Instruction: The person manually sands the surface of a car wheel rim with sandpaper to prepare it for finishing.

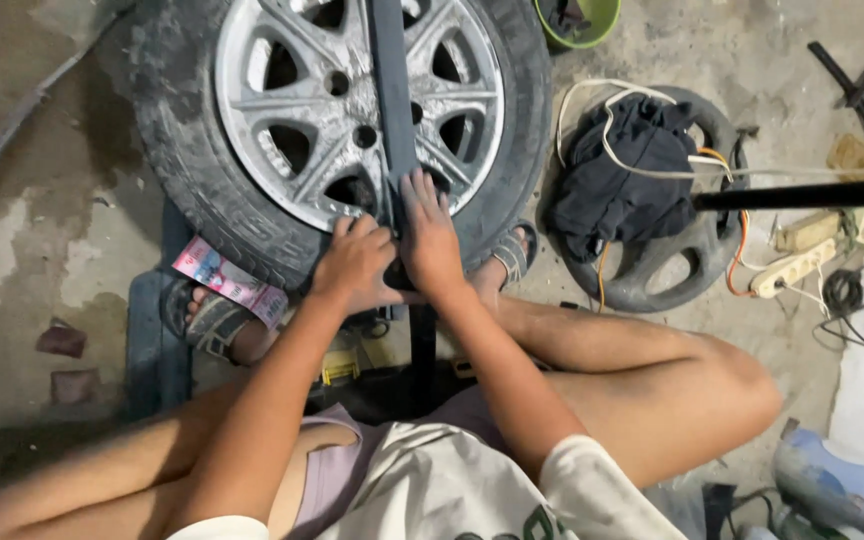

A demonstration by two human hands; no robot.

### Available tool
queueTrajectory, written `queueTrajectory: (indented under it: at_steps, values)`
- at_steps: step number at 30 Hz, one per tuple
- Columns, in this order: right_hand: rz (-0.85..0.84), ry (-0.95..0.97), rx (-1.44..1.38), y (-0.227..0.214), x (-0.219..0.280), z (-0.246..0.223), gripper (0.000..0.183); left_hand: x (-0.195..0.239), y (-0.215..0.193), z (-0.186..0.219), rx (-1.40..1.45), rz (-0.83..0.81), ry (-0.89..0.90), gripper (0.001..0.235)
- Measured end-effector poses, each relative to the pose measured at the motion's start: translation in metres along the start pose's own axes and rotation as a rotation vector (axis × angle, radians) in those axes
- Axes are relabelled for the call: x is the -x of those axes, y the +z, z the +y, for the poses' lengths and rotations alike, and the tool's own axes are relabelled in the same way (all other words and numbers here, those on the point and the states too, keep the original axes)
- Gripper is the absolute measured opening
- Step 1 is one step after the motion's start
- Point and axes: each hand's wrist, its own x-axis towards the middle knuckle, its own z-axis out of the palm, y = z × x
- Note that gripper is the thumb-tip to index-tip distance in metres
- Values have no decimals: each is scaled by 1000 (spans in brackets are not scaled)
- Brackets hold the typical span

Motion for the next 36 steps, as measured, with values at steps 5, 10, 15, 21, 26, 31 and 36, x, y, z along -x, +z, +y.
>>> queueTrajectory:
  at_steps: [5,10,15,21,26,31,36]
  values:
    - [33,22,-38,-7,8,-18,66,4,-9,7,7,68,-6,36]
    - [-54,6,-17,-10,9,-8,61,3,3,1,37,106,14,38]
    - [4,-44,-26,0,-19,0,60,0,-11,2,66,111,-11,39]
    - [-159,-69,-3,-29,2,-9,55,-1,5,-8,156,176,49,43]
    - [-105,-53,37,-25,11,-30,70,18,-20,-38,187,330,37,37]
    - [-125,-69,165,-13,6,-21,82,9,-13,-47,-41,414,-16,14]
    - [-32,-28,75,6,-27,-16,95,13,-34,-33,-149,705,-192,8]
